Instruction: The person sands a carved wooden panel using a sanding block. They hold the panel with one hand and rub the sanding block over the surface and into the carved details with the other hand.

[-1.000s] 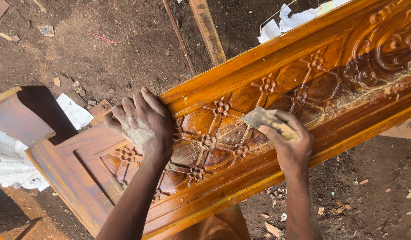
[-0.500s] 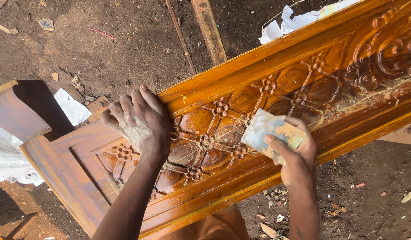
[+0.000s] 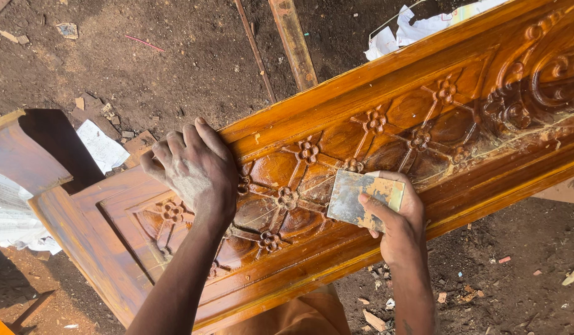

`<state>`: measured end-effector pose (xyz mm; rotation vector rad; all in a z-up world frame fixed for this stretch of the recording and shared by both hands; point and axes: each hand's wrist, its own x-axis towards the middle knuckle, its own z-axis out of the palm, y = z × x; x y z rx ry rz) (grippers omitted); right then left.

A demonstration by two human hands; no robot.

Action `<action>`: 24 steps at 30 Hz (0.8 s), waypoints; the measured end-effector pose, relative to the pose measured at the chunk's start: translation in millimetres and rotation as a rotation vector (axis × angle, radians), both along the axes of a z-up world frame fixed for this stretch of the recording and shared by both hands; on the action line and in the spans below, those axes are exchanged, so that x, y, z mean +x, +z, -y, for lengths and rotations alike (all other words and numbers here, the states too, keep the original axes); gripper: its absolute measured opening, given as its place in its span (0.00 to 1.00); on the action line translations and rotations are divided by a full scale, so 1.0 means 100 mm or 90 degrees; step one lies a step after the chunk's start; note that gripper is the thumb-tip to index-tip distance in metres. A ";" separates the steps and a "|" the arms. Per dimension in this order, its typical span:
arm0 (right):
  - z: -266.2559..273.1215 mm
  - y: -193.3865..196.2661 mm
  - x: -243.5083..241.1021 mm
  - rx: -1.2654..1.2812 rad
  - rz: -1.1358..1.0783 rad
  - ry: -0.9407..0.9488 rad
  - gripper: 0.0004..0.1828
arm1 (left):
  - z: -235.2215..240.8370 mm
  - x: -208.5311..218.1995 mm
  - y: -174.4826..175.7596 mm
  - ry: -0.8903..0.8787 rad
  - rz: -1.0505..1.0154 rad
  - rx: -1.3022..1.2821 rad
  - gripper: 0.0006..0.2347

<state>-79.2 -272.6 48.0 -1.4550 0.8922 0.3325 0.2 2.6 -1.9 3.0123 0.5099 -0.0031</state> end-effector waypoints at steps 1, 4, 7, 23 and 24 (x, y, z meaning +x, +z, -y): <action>-0.01 0.00 0.03 -0.005 -0.002 0.022 0.22 | 0.00 0.01 0.00 0.002 0.001 -0.008 0.16; 0.00 0.02 0.07 -0.007 -0.017 0.059 0.25 | 0.00 0.00 0.01 0.010 -0.001 -0.031 0.16; 0.04 0.06 0.10 0.009 -0.026 0.032 0.26 | 0.01 0.01 0.02 0.009 -0.002 -0.030 0.16; -0.05 0.09 0.06 -0.037 -0.068 -0.006 0.27 | 0.02 -0.02 -0.01 0.004 0.014 0.001 0.15; -0.05 0.10 0.06 -0.037 -0.063 -0.007 0.27 | 0.02 -0.01 -0.01 0.005 0.017 -0.005 0.15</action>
